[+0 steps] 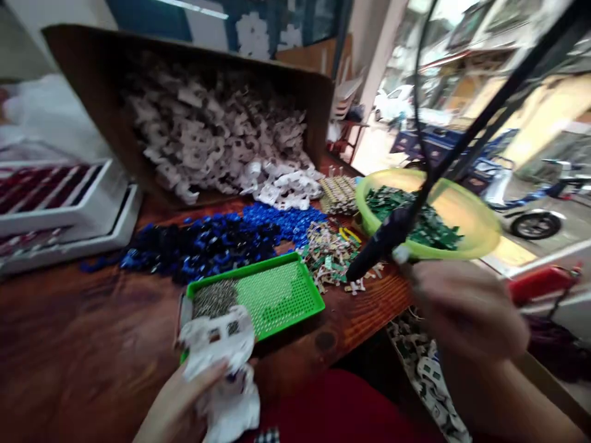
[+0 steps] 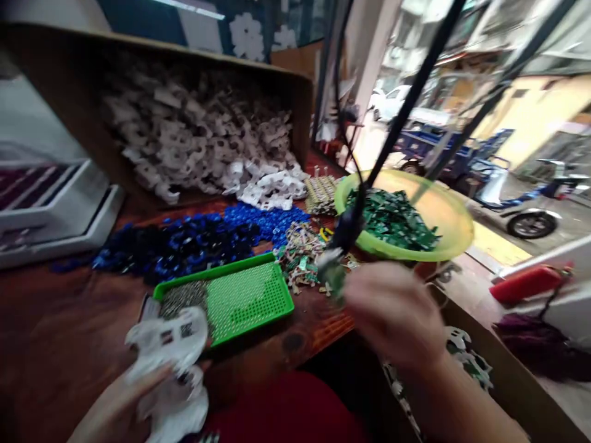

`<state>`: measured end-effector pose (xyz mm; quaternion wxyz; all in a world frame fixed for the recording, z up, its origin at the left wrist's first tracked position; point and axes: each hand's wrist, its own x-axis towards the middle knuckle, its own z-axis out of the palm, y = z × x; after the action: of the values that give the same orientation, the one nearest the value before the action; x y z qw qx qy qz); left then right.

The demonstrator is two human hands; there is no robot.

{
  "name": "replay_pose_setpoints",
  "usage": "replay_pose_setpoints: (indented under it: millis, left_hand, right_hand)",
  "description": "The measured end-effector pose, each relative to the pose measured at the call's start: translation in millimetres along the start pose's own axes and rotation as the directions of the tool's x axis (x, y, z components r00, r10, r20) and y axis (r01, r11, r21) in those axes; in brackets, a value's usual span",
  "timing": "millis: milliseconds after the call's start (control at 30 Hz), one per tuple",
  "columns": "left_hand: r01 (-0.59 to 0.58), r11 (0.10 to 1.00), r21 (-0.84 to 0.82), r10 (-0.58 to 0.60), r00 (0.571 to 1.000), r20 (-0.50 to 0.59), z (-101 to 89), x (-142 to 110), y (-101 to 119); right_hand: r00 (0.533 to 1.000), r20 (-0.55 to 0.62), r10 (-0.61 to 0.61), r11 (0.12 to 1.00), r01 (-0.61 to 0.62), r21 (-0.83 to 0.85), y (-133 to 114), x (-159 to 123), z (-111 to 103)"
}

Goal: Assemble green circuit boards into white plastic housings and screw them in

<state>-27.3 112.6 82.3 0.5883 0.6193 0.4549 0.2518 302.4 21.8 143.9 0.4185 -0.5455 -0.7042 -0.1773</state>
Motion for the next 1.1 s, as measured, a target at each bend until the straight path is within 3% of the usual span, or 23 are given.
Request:
replay_pose_setpoints:
  millis: [33, 67, 167, 267, 367, 500, 700, 867, 933, 1033, 1100]
  left_hand:
    - [0.146, 0.969, -0.201, -0.139, 0.989, 0.049, 3.9, 0.2, 0.5]
    - [0.251, 0.892, -0.376, -0.223, 0.968, 0.118, 7.0, 0.4, 1.2]
    - [0.344, 0.659, -0.669, -0.237, 0.939, 0.249, 10.8, 0.2, 2.4]
    - [0.365, 0.518, -0.773, -0.195, 0.931, 0.309, 6.0, -2.3, 0.0]
    - [0.388, 0.426, -0.817, -0.178, 0.922, 0.344, -2.9, -5.7, -3.9]
    - [0.402, 0.392, -0.828, -0.219, 0.914, 0.341, -9.8, -5.3, -5.4]
    - [0.428, 0.342, -0.836, -0.244, 0.9, 0.361, -5.2, 2.7, -6.6]
    - [0.364, 0.384, -0.848, -0.218, 0.929, 0.3, -3.0, 5.4, -10.6]
    - [0.324, 0.398, -0.858, -0.221, 0.942, 0.253, -2.1, 5.2, -9.5]
    - [0.283, 0.397, -0.873, -0.221, 0.953, 0.209, 0.2, 4.1, -4.3]
    - [0.26, 0.404, -0.877, -0.215, 0.959, 0.185, 2.6, 3.2, -1.2]
  right_hand:
    - [0.973, 0.062, -0.223, 0.974, 0.218, 0.067, -20.7, 2.3, 12.5]
    - [0.89, 0.111, -0.442, 0.892, 0.423, 0.16, -37.5, 5.9, 25.5]
    - [0.751, 0.213, -0.626, 0.754, 0.512, 0.411, -65.2, 19.0, 65.0]
    - [0.69, 0.273, -0.671, 0.713, 0.499, 0.492, -69.5, 28.5, 95.7]
    - [0.652, 0.322, -0.687, 0.702, 0.479, 0.527, -66.3, 36.0, 111.0]
    - [0.592, 0.325, -0.738, 0.646, 0.478, 0.596, -66.0, 48.2, 122.0]
    - [0.524, 0.365, -0.769, 0.612, 0.442, 0.656, -65.0, 58.0, 148.2]
    - [0.543, 0.528, -0.653, 0.752, 0.376, 0.542, -64.6, 55.8, 155.6]
    - [0.589, 0.566, -0.577, 0.809, 0.315, 0.496, -69.4, 55.0, 150.1]
    - [0.706, 0.59, -0.393, 0.88, 0.102, 0.465, -80.6, 51.4, 138.8]
    - [0.73, 0.633, -0.258, 0.906, -0.046, 0.421, -88.1, 45.9, 134.3]
